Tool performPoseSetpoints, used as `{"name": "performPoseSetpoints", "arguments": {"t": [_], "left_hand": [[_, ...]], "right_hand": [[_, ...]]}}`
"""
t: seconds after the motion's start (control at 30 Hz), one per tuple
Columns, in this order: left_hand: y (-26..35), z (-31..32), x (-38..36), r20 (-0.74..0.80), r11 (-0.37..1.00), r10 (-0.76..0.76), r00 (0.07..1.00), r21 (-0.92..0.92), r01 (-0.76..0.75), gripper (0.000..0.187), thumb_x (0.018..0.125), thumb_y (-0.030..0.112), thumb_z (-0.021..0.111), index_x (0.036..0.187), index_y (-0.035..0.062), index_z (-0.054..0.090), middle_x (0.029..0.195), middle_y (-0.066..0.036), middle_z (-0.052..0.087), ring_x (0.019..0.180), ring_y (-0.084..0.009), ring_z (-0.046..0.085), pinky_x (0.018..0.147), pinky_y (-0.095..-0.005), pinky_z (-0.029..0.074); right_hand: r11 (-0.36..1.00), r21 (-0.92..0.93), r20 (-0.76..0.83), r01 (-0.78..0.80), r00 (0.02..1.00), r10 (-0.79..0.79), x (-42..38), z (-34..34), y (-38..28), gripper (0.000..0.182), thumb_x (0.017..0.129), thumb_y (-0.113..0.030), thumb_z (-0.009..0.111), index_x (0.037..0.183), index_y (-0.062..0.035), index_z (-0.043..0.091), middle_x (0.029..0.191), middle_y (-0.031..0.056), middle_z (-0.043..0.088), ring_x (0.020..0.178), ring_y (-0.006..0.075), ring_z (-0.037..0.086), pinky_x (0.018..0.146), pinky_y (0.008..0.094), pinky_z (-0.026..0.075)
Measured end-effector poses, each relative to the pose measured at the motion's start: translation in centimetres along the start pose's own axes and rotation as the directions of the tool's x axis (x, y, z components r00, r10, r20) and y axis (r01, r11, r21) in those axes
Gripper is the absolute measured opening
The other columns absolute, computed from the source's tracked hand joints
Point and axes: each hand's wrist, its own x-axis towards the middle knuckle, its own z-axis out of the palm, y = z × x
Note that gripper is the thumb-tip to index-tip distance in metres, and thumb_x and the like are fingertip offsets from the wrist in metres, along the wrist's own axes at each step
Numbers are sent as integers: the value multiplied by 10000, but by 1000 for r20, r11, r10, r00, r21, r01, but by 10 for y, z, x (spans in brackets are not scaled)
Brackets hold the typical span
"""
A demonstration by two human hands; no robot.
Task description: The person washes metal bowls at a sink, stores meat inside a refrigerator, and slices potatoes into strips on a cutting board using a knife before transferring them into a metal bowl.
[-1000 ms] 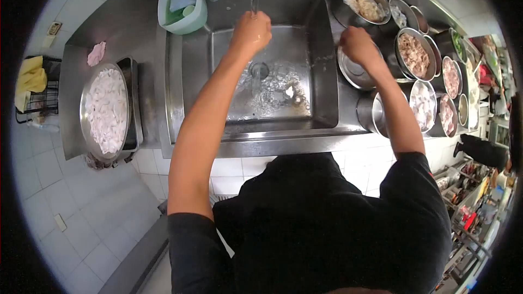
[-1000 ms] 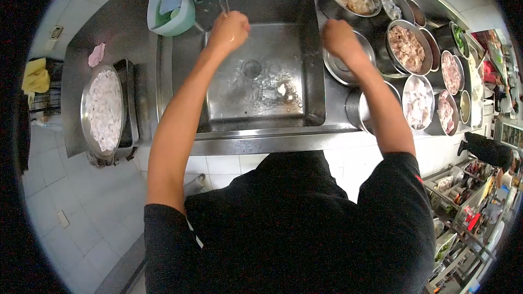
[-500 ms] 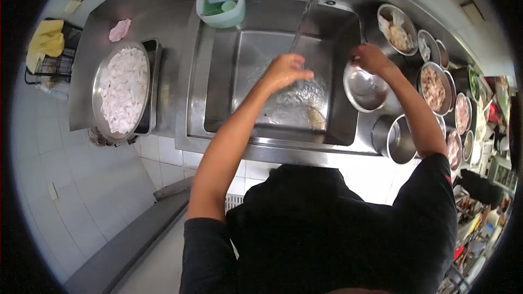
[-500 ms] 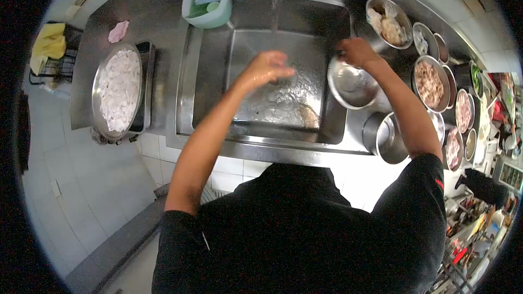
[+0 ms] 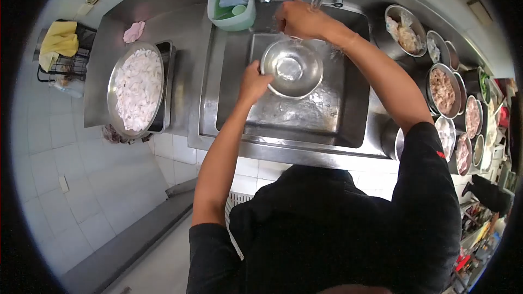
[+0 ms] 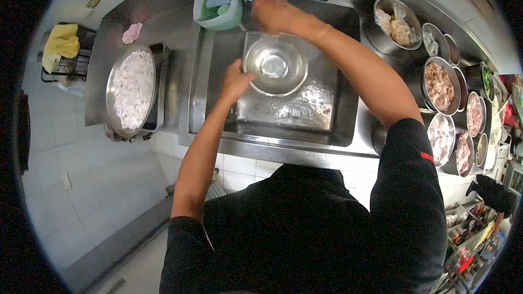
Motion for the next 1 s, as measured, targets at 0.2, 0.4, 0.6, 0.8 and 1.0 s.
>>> {"name": "performPoseSetpoints", "arguments": {"t": [0.2,0.4,0.6,0.8,1.0], "left_hand": [[69,57,39,156,682,511,845,525,-509,274,664,73,590,923,-19,583,842,-215,626,684,-356,622,643,-402,500],[95,68,33,285,443,621,730,641,-627,216,702,45,541,906,20,606,884,-237,607,809,-418,589,731,-475,482],[71,8,-13,334,263,416,846,847,-463,225,723,40,544,945,47,577,898,-198,566,814,-399,585,711,-485,477],[47,-66,-69,240,220,445,863,905,-365,185,735,36,543,920,41,559,915,-167,551,767,-383,589,678,-466,485],[54,-103,-112,150,150,557,817,949,-277,159,730,22,548,888,40,556,939,-146,553,737,-357,600,625,-433,498]], "right_hand": [[993,50,-55,-106,993,108,-31,-26,7,170,714,-115,561,805,10,629,753,221,615,788,354,621,694,427,500],[849,-286,-448,-444,845,291,-22,9,104,211,747,-156,568,894,-11,615,806,213,635,813,376,629,718,463,515],[777,-346,-511,-526,800,314,-16,22,120,270,800,-223,561,964,-11,590,1024,185,542,952,333,545,765,404,484],[797,-180,-603,-577,705,374,-19,31,125,232,809,-218,535,807,-12,644,851,201,597,766,337,605,671,414,503],[714,286,-618,-639,447,647,-31,17,125,223,770,-218,576,737,-12,653,720,220,623,702,368,620,660,442,496]]}}
